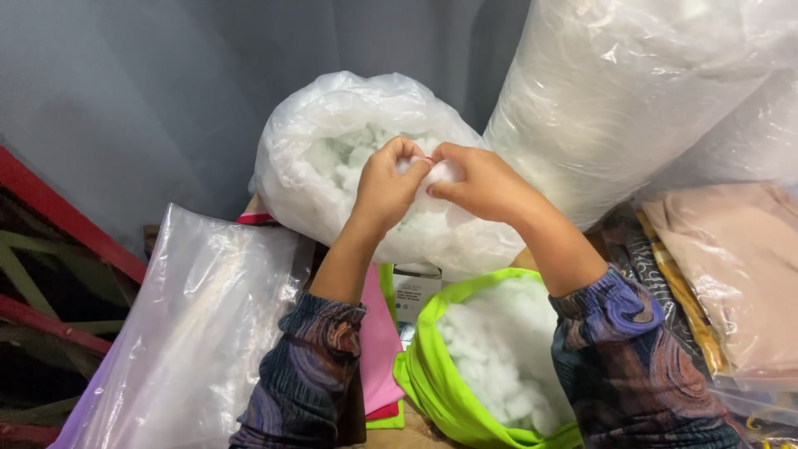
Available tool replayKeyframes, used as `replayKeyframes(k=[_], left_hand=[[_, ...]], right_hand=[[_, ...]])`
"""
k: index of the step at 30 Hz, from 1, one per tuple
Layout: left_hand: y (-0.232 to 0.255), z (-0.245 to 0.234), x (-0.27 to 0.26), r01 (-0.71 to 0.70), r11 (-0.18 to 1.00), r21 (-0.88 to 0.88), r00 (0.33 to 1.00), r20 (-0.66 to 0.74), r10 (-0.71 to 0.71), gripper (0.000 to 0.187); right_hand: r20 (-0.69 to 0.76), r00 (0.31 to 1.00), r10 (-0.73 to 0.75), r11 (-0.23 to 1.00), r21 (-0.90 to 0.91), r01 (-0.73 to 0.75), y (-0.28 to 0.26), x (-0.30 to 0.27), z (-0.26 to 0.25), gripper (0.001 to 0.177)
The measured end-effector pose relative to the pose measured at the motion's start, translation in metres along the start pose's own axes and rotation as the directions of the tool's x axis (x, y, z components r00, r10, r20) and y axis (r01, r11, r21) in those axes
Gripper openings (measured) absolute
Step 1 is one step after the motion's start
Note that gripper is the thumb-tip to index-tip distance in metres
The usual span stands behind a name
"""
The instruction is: Stuffing a green pillowcase with white fiberfill material from a large plastic bag on a workshop table.
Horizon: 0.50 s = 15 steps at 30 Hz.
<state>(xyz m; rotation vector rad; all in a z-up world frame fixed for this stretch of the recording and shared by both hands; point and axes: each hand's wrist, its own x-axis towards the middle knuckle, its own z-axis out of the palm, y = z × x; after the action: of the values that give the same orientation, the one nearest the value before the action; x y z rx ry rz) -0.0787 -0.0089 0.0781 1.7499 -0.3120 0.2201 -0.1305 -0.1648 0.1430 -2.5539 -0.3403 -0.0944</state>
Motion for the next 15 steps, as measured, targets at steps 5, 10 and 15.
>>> replayKeyframes(k=[5,10,15], left_hand=[[0.000,0.020,-0.020,0.099,0.889,-0.446,0.995,0.062,-0.079,0.013],[0.006,0.043,-0.042,0.202,0.743,-0.639,0.979,0.156,-0.132,0.016],[-0.018,0.084,-0.048,0.365,0.415,-0.833,0.927,0.284,-0.245,0.023]], right_hand=[[0.027,1.000,-0.013,0.974,0.228,0.006,0.037,-0.016,0.006,0.046],[0.061,0.998,0.011,0.846,0.531,-0.042,0.040,-0.050,0.007,0.044],[0.031,0.981,0.193,0.708,0.687,-0.161,0.047,-0.083,0.005,0.040]])
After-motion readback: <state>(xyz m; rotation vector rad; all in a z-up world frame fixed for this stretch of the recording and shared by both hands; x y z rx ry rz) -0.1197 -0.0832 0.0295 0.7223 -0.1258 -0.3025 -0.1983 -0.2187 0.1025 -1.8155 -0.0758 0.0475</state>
